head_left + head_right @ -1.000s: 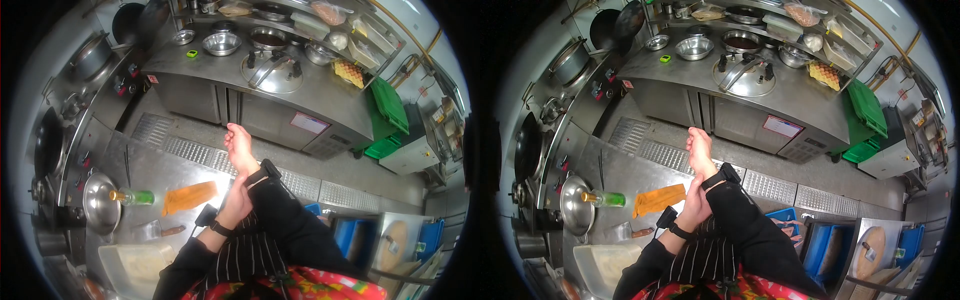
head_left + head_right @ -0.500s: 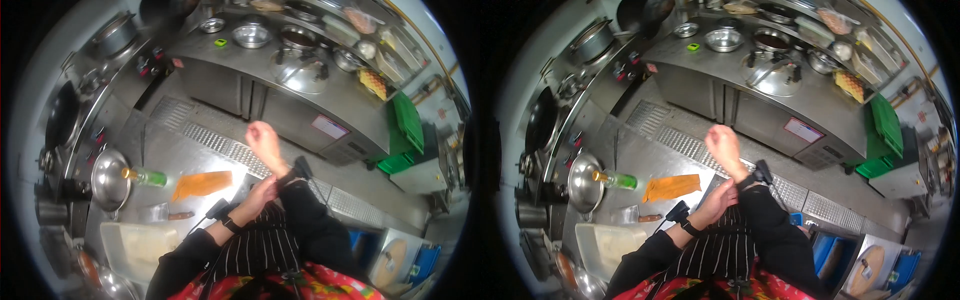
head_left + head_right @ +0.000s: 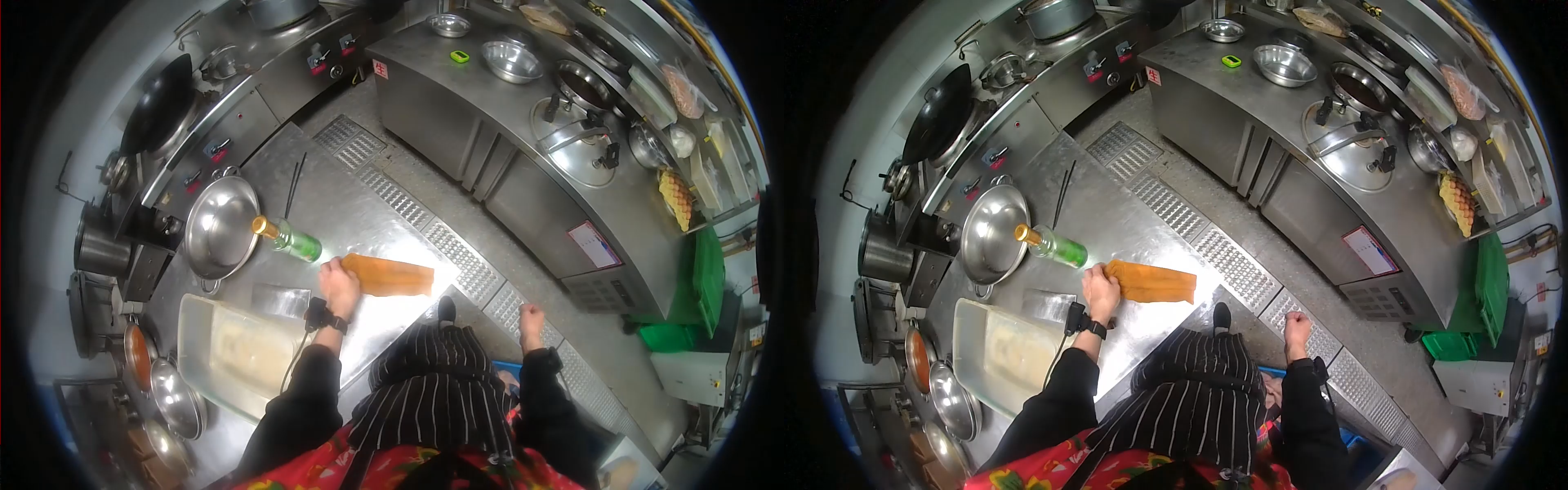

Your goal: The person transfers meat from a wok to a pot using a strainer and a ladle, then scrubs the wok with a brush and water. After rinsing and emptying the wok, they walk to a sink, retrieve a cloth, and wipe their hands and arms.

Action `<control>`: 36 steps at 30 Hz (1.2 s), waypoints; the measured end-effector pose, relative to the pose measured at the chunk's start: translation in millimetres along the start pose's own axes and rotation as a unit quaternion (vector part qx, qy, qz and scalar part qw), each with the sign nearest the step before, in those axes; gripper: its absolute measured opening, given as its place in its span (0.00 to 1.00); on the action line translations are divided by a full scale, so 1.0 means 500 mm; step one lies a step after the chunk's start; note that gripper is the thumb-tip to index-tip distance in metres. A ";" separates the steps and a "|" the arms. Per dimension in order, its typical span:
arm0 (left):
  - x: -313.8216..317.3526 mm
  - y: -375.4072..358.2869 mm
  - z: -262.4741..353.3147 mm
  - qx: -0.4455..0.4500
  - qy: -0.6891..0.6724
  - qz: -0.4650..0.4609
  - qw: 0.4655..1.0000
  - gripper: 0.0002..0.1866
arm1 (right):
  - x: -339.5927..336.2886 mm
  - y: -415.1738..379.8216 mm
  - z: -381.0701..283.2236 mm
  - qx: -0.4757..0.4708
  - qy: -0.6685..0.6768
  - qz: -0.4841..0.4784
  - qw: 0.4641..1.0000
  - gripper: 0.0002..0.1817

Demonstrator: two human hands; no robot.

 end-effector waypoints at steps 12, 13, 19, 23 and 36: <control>-0.028 -0.043 0.166 0.090 -0.218 -0.232 0.944 0.10 | 0.211 -0.146 -0.343 -0.176 0.017 -0.299 0.938 0.19; -0.057 -0.072 0.213 0.145 -0.258 -0.273 0.915 0.09 | 0.216 -0.158 -0.385 -0.236 0.020 -0.297 0.925 0.20; -0.211 -0.172 0.338 0.150 -0.431 -0.478 0.750 0.11 | 0.178 -0.261 -0.609 -0.548 -0.003 -0.272 0.791 0.22; -0.258 -0.105 0.300 0.164 -0.476 -0.356 0.787 0.10 | 0.202 -0.260 -0.540 -0.276 0.083 -0.538 0.792 0.16; -0.182 -0.049 0.209 0.047 -0.471 -0.249 0.845 0.08 | 0.057 -0.182 -0.567 -0.274 0.126 -0.388 0.871 0.14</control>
Point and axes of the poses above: each hand's wrist, its own y-axis towards the middle knuckle, its own x-axis out of the palm, z = x × y, the point moved 8 cm from there along y, towards the middle knuckle, and after that the axes turned 9 degrees about -x, right-handed, at the moved point
